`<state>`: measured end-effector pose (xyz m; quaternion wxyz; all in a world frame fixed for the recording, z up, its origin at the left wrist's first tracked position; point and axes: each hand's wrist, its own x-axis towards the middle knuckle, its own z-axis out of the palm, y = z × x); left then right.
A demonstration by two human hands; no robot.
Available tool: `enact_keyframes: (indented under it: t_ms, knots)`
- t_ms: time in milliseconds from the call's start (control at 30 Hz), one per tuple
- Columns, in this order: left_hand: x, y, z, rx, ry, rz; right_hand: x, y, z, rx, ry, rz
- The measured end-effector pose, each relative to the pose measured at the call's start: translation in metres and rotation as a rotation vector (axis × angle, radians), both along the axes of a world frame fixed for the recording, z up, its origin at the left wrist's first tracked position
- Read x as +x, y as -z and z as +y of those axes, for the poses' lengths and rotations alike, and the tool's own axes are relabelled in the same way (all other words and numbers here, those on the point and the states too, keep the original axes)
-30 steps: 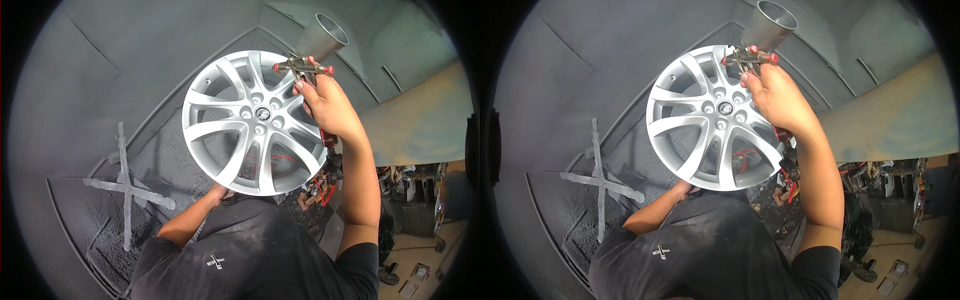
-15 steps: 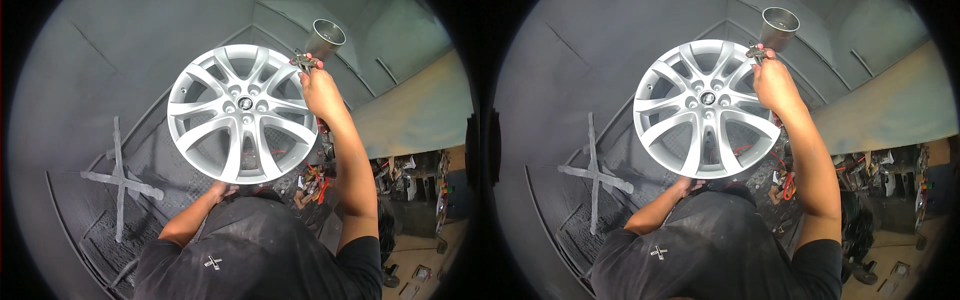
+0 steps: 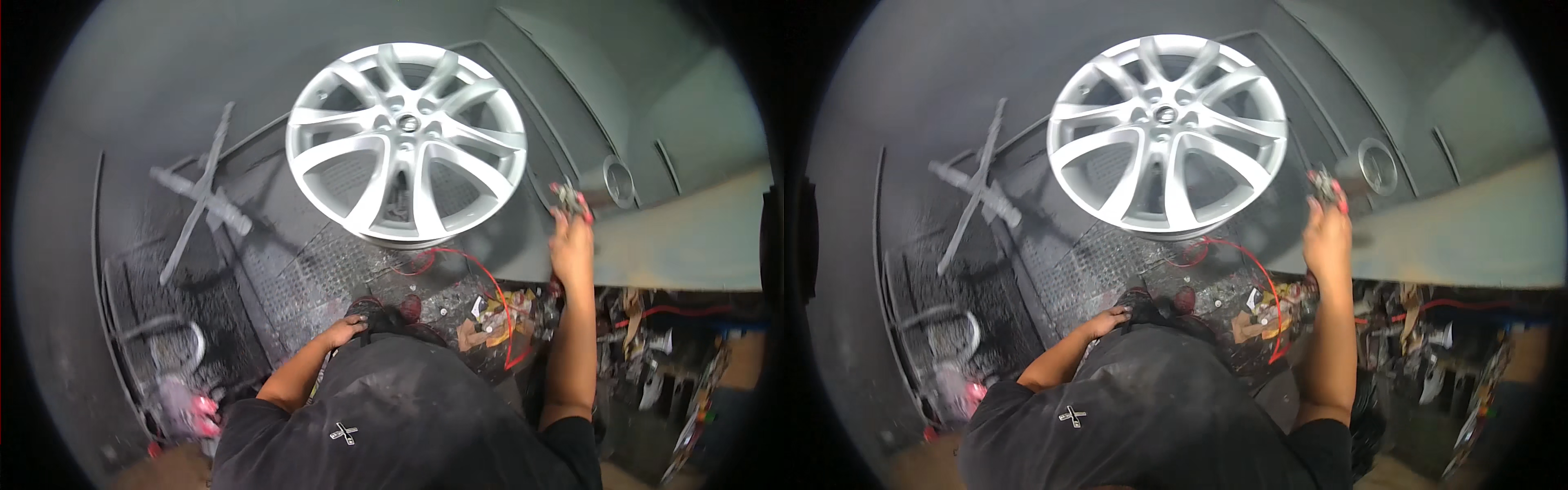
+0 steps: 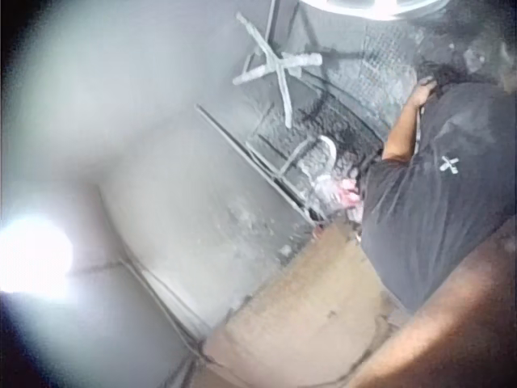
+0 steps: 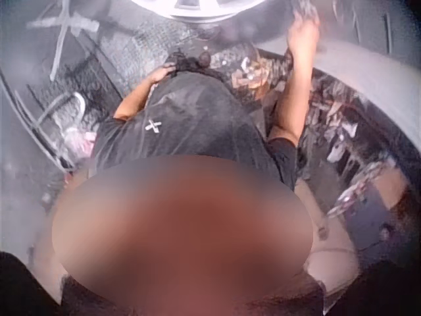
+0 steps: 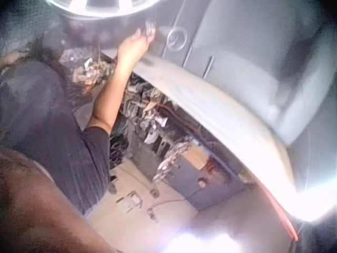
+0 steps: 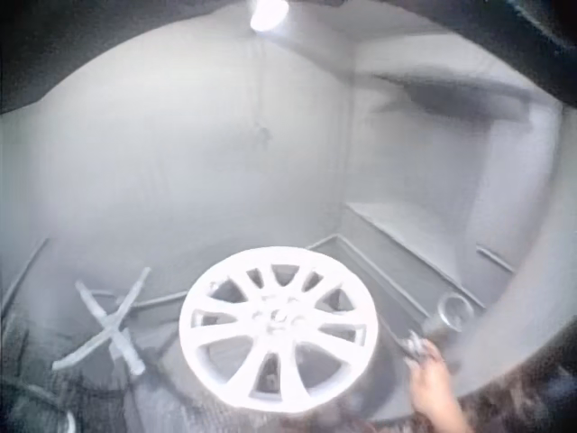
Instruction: The person paints a car rim using a spray gun.
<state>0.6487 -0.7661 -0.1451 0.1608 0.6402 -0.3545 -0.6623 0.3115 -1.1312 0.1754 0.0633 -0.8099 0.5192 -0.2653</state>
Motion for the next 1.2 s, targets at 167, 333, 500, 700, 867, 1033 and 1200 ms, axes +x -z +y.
enact_keyframes:
  t_ms: [167,333,500,700,867,1033,1200]
  knots:
    - [-0.015,0.009,0.11,-0.089,-0.07,-0.174,0.0,0.009,0.085,0.357,0.022,-0.208]
    - [-0.044,0.04,0.243,-0.13,-0.258,-0.647,-0.021,0.071,0.158,0.303,-0.074,-0.223]
    - [-0.129,0.024,0.381,0.195,-0.683,-0.617,-0.003,0.09,0.23,0.337,-0.245,-0.003]
    - [-0.211,0.045,0.573,0.217,-0.983,-0.754,0.008,0.151,0.272,0.131,-0.747,0.107]
    - [-0.355,0.051,0.724,0.608,-1.255,-0.64,0.053,0.139,0.375,0.2,-0.879,0.18]
    - [-0.51,0.051,0.781,0.744,-1.498,-0.579,0.068,0.138,0.469,0.287,-0.993,0.184]
    - [-0.655,0.081,0.738,0.772,-1.729,-0.438,0.065,0.149,0.521,0.345,-1.194,0.147]
